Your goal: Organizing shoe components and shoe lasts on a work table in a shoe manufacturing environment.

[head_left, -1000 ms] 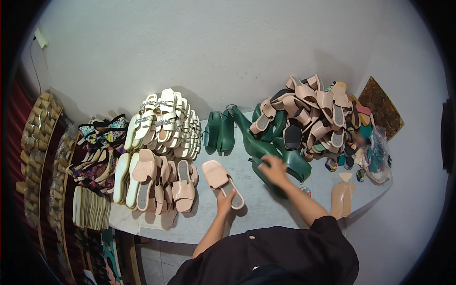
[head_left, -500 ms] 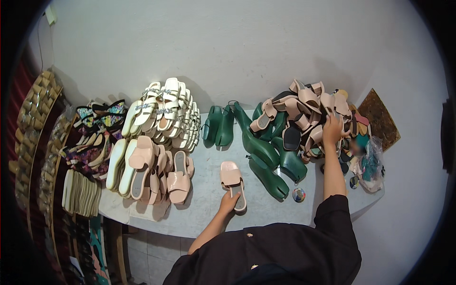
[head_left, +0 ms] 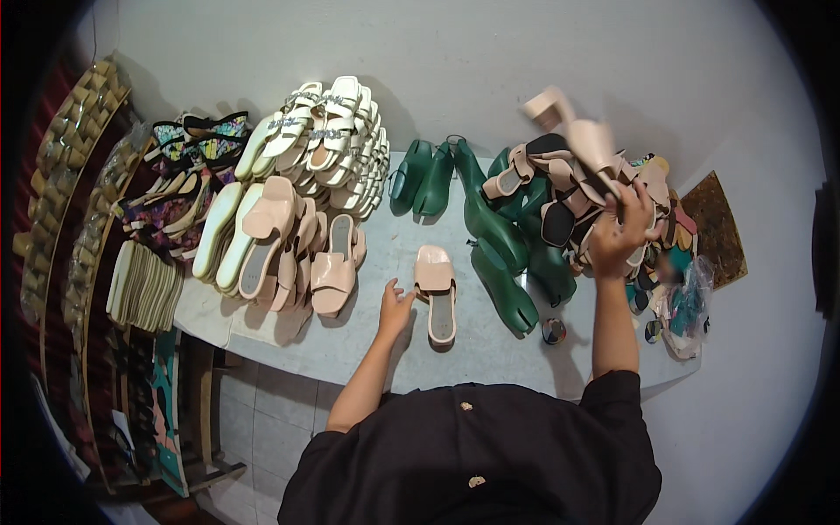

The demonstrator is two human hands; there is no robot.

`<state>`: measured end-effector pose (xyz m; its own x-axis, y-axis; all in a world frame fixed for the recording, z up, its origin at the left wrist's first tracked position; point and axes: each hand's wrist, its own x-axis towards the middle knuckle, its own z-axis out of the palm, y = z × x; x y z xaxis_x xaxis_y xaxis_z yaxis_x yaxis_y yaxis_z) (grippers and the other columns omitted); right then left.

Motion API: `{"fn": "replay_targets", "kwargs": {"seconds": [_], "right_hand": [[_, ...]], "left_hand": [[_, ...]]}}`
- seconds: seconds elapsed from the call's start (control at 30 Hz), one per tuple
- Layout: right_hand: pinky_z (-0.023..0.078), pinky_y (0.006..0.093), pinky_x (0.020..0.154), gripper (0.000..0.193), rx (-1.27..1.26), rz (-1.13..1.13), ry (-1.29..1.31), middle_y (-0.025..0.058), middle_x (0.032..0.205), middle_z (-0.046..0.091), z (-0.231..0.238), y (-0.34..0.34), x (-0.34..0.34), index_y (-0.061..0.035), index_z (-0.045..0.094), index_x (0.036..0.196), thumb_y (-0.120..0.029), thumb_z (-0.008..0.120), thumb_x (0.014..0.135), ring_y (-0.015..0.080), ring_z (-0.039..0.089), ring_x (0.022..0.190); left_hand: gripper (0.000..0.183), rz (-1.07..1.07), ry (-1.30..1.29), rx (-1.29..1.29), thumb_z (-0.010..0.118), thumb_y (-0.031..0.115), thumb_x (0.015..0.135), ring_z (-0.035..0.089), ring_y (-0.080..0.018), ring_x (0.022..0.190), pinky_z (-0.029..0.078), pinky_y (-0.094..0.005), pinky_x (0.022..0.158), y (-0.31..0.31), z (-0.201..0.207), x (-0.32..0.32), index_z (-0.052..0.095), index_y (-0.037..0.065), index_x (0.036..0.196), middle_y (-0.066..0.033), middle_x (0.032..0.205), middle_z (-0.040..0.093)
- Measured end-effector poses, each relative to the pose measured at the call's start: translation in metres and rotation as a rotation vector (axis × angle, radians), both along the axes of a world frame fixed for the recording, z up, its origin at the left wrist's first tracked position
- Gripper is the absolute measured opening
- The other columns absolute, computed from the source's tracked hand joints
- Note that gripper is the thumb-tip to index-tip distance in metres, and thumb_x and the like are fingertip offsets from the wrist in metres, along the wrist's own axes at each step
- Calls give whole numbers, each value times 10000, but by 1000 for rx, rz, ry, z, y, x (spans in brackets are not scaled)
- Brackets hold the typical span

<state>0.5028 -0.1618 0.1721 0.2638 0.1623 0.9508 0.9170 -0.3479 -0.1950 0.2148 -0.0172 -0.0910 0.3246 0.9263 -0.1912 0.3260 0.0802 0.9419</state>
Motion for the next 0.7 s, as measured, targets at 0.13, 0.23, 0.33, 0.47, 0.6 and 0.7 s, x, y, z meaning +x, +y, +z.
{"fn": "replay_targets", "kwargs": {"seconds": [0.13,0.23,0.33,0.47,0.6,0.7], "right_hand": [[43,523,1004,158,-95,203,309,43,1104,584,-50,20,-40,-151,625,954,-119,588,803,196,506,1108],[-24,544,1012,216,-315,328,105,-5,977,621,-91,24,-90,-176,623,941,-88,572,751,181,551,1069],[-86,549,1019,192,-480,477,-60,-54,870,634,-138,21,-125,-196,623,917,-114,562,754,145,592,1017],[-65,551,1025,179,-641,723,-150,-57,915,628,-212,-5,-154,-195,614,936,-176,599,759,118,565,1055],[78,557,1023,170,-758,922,242,-24,982,617,-236,-21,-166,-162,614,946,-152,618,777,155,543,1081],[159,562,991,200,-819,890,201,-4,1035,600,-229,-23,-164,-143,608,974,-181,632,779,187,505,1130]], "left_hand": [[512,-35,-33,17,587,229,846,521,-176,906,442,-280,749,1,-8,1,410,10,1273,-139,1080,528],[461,-59,-168,-72,485,311,902,514,-158,908,427,-271,739,2,-10,1,432,45,1276,-103,1114,537],[468,15,-198,-289,381,390,933,506,-145,930,409,-276,752,-8,14,8,446,83,1281,-67,1119,545],[470,6,-214,-316,363,418,935,499,-139,949,388,-297,782,-6,6,2,470,106,1270,-47,1128,550],[488,-153,-196,-349,418,423,913,505,-153,966,365,-328,835,-13,14,5,463,104,1279,-39,1139,550],[510,-132,-194,-280,440,423,903,495,-162,1026,364,-341,850,-20,15,10,450,83,1283,-48,1139,553]]}}
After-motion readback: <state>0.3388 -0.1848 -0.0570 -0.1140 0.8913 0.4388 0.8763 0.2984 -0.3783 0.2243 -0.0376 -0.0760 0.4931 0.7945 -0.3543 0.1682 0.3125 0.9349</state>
